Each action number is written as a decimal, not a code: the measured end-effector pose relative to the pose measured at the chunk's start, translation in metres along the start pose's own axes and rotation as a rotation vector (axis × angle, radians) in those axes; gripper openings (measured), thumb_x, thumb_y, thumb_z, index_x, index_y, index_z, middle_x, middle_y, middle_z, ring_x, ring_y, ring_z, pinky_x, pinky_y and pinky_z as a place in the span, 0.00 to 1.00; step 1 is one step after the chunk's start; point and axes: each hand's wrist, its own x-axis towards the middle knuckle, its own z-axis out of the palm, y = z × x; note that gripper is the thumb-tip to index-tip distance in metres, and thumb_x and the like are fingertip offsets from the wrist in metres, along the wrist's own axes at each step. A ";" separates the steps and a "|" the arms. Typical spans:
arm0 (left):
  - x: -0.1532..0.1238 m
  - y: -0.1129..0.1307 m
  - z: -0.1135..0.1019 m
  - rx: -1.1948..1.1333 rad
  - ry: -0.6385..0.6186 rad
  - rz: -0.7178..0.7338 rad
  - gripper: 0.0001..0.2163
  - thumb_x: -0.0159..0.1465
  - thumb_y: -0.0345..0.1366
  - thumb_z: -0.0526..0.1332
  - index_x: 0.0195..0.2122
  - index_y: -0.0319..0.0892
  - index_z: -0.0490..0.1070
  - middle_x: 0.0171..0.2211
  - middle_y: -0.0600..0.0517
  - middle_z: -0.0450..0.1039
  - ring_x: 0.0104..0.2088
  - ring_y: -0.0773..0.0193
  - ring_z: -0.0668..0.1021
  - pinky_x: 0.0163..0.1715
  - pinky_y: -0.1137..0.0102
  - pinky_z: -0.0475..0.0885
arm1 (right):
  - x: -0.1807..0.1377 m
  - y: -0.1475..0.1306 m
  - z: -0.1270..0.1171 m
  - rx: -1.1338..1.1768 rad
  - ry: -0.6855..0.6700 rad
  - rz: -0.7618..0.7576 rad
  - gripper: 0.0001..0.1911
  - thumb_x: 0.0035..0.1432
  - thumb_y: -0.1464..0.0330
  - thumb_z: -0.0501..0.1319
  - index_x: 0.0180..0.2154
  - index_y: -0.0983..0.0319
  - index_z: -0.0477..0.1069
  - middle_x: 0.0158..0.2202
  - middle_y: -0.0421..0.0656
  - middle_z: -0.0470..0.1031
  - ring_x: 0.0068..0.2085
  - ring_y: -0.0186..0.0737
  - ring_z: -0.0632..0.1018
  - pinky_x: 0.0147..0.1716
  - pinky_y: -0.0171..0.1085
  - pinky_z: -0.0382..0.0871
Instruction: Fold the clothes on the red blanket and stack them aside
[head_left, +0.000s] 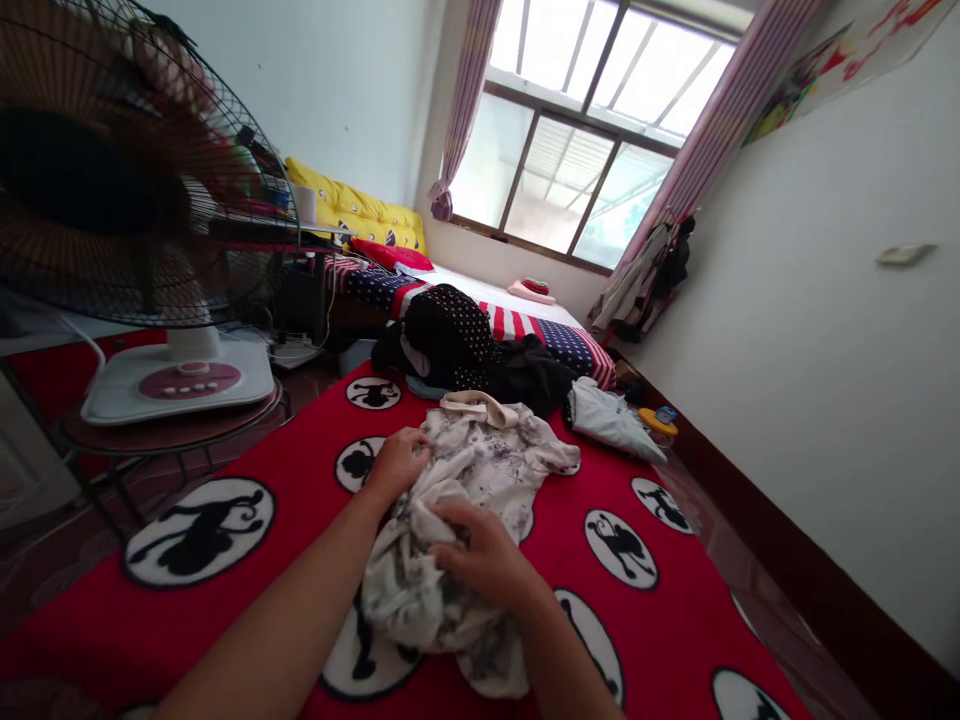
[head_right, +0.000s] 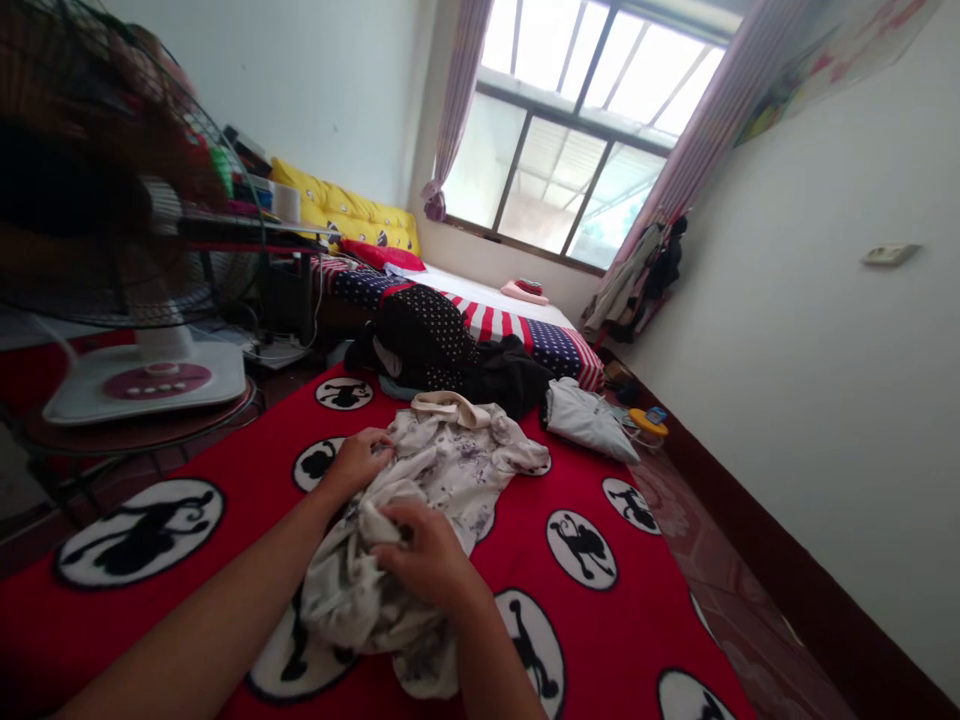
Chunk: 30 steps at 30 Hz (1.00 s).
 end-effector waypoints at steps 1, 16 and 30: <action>0.003 -0.003 -0.004 -0.008 0.055 -0.047 0.03 0.48 0.34 0.62 0.24 0.44 0.74 0.32 0.48 0.77 0.41 0.52 0.77 0.49 0.61 0.68 | 0.002 -0.006 0.000 0.080 -0.078 -0.016 0.14 0.51 0.64 0.64 0.41 0.58 0.78 0.35 0.41 0.79 0.36 0.41 0.78 0.36 0.37 0.70; 0.020 -0.011 -0.030 -0.433 0.286 -0.361 0.09 0.49 0.42 0.59 0.26 0.42 0.72 0.28 0.50 0.78 0.39 0.54 0.78 0.42 0.64 0.72 | 0.035 0.081 -0.055 -0.368 0.538 0.203 0.05 0.42 0.68 0.64 0.27 0.58 0.75 0.25 0.40 0.75 0.29 0.42 0.74 0.31 0.37 0.65; -0.003 0.010 0.002 -0.392 -0.139 -0.175 0.16 0.44 0.42 0.68 0.33 0.38 0.76 0.34 0.45 0.78 0.37 0.55 0.79 0.38 0.64 0.72 | -0.059 0.082 -0.172 -0.333 1.462 0.204 0.21 0.46 0.67 0.60 0.44 0.66 0.71 0.46 0.53 0.73 0.48 0.52 0.73 0.51 0.50 0.64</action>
